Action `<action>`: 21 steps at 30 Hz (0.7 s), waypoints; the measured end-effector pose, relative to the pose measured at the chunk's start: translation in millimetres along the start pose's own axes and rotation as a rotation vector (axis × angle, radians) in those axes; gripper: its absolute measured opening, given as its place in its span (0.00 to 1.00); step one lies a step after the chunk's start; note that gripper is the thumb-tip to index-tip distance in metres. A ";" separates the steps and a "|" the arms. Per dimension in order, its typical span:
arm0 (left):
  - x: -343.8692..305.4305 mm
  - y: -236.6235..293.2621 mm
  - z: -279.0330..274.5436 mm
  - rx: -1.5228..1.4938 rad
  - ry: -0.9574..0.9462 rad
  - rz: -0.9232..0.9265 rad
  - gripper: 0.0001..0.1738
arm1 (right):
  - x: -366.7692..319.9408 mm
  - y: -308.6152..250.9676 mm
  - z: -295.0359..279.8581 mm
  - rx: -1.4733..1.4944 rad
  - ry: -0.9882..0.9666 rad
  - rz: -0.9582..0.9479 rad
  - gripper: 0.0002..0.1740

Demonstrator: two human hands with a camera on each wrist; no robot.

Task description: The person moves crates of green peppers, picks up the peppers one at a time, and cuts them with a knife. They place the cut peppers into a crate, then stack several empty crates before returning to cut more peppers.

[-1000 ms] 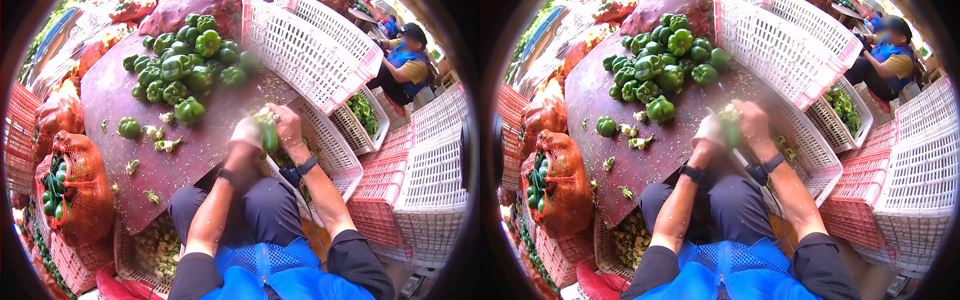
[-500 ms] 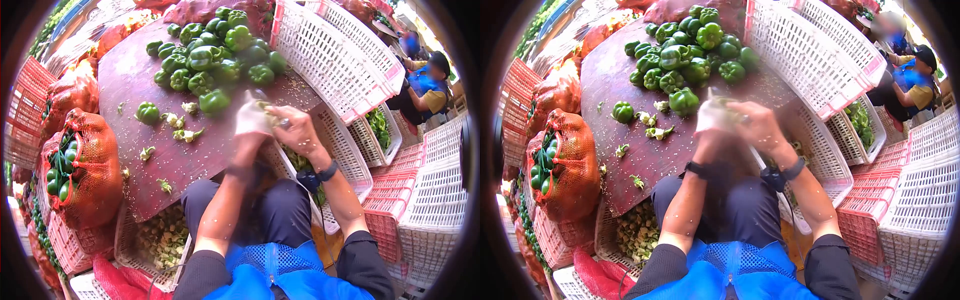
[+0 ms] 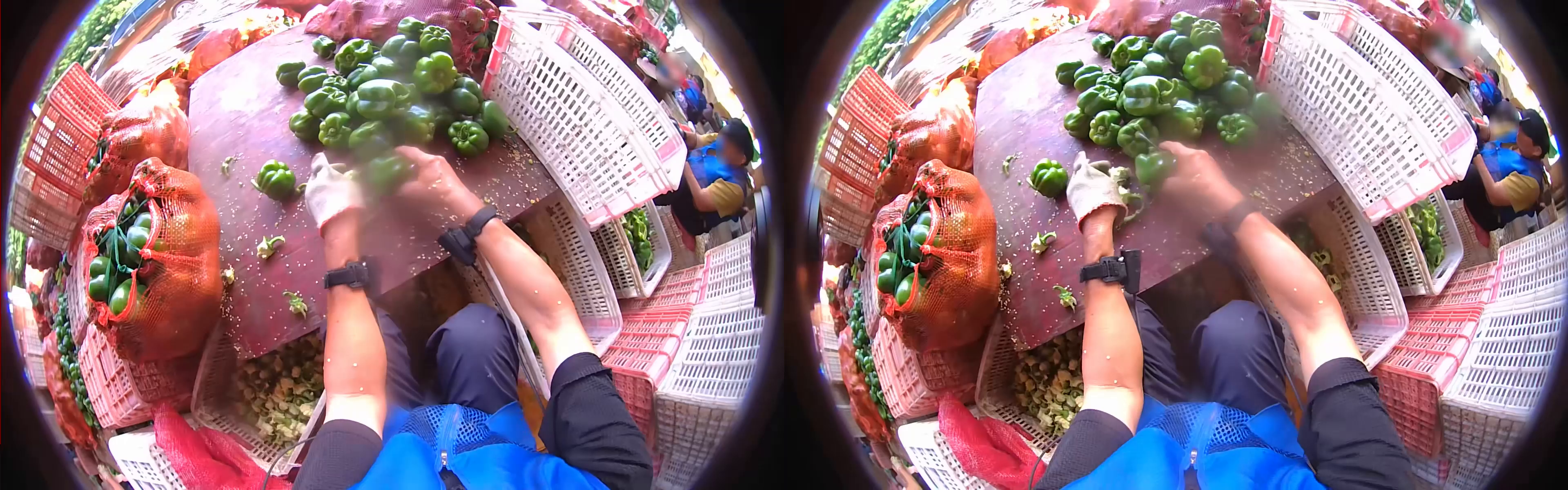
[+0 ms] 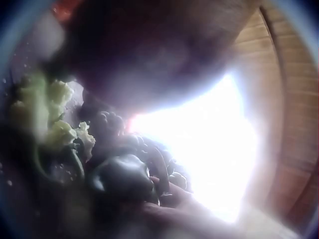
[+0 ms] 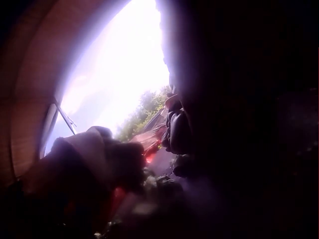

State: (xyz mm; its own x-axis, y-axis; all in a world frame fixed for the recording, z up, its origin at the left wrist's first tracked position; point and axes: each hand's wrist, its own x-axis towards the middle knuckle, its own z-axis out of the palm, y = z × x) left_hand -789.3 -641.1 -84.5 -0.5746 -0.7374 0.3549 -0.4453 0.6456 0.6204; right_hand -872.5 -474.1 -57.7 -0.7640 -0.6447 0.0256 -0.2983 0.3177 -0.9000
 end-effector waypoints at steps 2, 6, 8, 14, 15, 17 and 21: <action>-1.8 11.5 -1.7 0.192 -0.213 0.121 0.23 | -14.8 -11.0 -8.9 0.034 -0.004 -0.048 0.36; -18.3 42.5 0.4 -0.146 -0.467 -0.006 0.30 | -33.4 13.6 -24.4 -0.046 0.096 -0.343 0.38; -34.4 49.6 -10.0 0.041 -0.435 0.573 0.28 | -50.3 7.9 -36.6 -0.061 0.157 -0.442 0.37; -40.4 64.3 34.0 -0.962 -0.865 -0.189 0.32 | -82.0 -3.5 -72.4 -0.152 0.154 -0.434 0.36; -34.4 69.2 27.9 -0.745 -0.848 -0.093 0.38 | -82.6 -9.2 -73.2 -0.218 0.166 -0.443 0.36; -57.4 74.0 1.4 -0.291 -0.427 0.433 0.30 | -86.8 -13.5 -72.7 -0.130 0.160 -0.349 0.35; -42.8 81.2 12.7 -1.403 -0.842 -0.378 0.28 | -92.9 -21.2 -74.3 -0.027 0.195 -0.365 0.34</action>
State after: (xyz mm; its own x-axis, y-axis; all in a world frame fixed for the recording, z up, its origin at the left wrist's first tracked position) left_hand -809.6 -554.6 -58.2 -0.9748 -0.1948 -0.1091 0.0131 -0.5375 0.8432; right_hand -837.7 -369.3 -8.7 -0.6985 -0.5755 0.4254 -0.5828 0.1125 -0.8048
